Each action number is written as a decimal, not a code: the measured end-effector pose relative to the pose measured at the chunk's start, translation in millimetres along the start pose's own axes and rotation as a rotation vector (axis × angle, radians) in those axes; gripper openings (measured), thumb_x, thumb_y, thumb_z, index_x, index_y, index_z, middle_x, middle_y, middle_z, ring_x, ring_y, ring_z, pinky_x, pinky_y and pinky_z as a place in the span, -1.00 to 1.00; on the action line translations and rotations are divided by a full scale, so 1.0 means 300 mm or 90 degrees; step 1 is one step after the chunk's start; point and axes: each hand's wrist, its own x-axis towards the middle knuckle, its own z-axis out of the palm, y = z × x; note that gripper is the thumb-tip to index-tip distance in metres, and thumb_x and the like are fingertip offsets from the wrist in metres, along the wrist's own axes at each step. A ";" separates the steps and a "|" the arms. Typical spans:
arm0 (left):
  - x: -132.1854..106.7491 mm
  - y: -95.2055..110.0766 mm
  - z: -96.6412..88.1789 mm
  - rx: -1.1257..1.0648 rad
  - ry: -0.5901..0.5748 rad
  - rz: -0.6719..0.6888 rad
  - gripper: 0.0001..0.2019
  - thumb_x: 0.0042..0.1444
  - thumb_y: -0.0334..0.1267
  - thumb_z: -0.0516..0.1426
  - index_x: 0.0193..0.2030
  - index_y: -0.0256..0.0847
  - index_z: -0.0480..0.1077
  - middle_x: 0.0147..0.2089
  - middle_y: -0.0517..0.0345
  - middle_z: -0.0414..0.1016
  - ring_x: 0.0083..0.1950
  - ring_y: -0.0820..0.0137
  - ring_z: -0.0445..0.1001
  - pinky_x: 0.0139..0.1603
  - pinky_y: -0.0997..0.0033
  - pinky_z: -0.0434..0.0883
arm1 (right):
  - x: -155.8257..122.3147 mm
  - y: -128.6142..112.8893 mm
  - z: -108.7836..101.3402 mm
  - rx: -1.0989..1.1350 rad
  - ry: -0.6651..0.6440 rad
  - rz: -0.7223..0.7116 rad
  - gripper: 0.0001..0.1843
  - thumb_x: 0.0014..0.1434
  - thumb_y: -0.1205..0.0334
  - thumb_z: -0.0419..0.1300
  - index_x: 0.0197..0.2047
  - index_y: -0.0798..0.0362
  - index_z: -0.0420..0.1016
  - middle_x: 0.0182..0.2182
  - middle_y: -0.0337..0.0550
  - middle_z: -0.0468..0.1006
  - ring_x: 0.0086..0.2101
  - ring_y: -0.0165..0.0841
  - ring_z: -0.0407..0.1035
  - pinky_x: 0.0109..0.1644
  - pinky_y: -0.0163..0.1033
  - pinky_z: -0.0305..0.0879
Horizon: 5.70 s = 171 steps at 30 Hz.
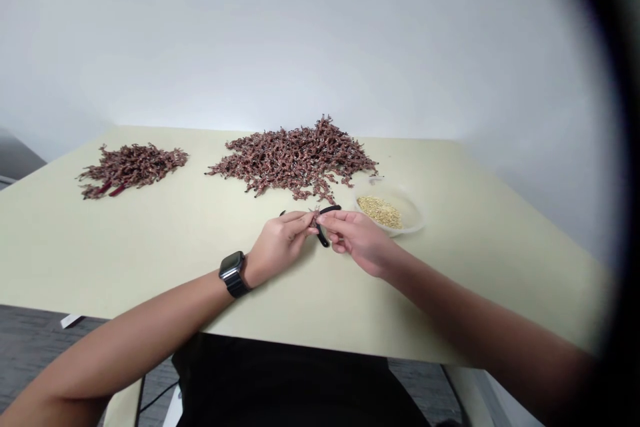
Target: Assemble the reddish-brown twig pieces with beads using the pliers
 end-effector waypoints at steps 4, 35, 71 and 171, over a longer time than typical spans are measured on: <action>0.006 0.005 -0.002 -0.097 0.005 -0.064 -0.79 0.35 -0.27 0.18 0.03 -0.21 0.60 -0.01 -0.03 0.65 -0.03 0.30 0.63 0.02 0.34 0.54 | 0.000 -0.001 -0.002 -0.014 0.001 -0.032 -0.66 0.15 -0.03 0.41 -0.25 0.10 0.57 -0.54 -0.31 0.31 -0.52 -0.50 0.12 -0.48 -0.34 0.07; 0.016 0.048 -0.012 -0.201 -0.041 -0.189 -0.75 0.31 -0.11 0.21 -0.09 -0.24 0.62 -0.14 0.05 0.67 -0.15 0.32 0.59 -0.07 0.42 0.45 | -0.021 0.024 0.009 -0.506 0.155 -0.373 -0.82 0.38 0.09 0.15 -0.18 0.01 0.46 -0.43 -0.21 0.49 -0.47 -0.40 0.36 -0.41 -0.28 0.27; 0.016 0.040 -0.015 -0.483 -0.089 -0.279 -0.78 0.19 -0.18 0.33 -0.15 -0.32 0.62 -0.22 -0.02 0.65 -0.16 0.30 0.61 -0.02 0.35 0.52 | -0.022 0.039 -0.008 -0.725 0.140 -0.658 -0.90 0.37 0.35 0.11 -0.13 0.01 0.44 -0.34 -0.15 0.54 -0.36 -0.34 0.41 -0.26 -0.21 0.33; 0.005 0.023 -0.022 -0.021 -0.070 -0.006 -0.82 0.35 -0.26 0.15 -0.19 -0.26 0.56 -0.27 0.03 0.60 -0.29 0.41 0.53 -0.24 0.48 0.40 | -0.036 0.001 0.022 -0.199 0.046 -0.103 -0.65 0.23 -0.09 0.30 -0.25 0.04 0.49 -0.52 -0.31 0.37 -0.63 -0.51 0.11 -0.58 -0.30 -0.01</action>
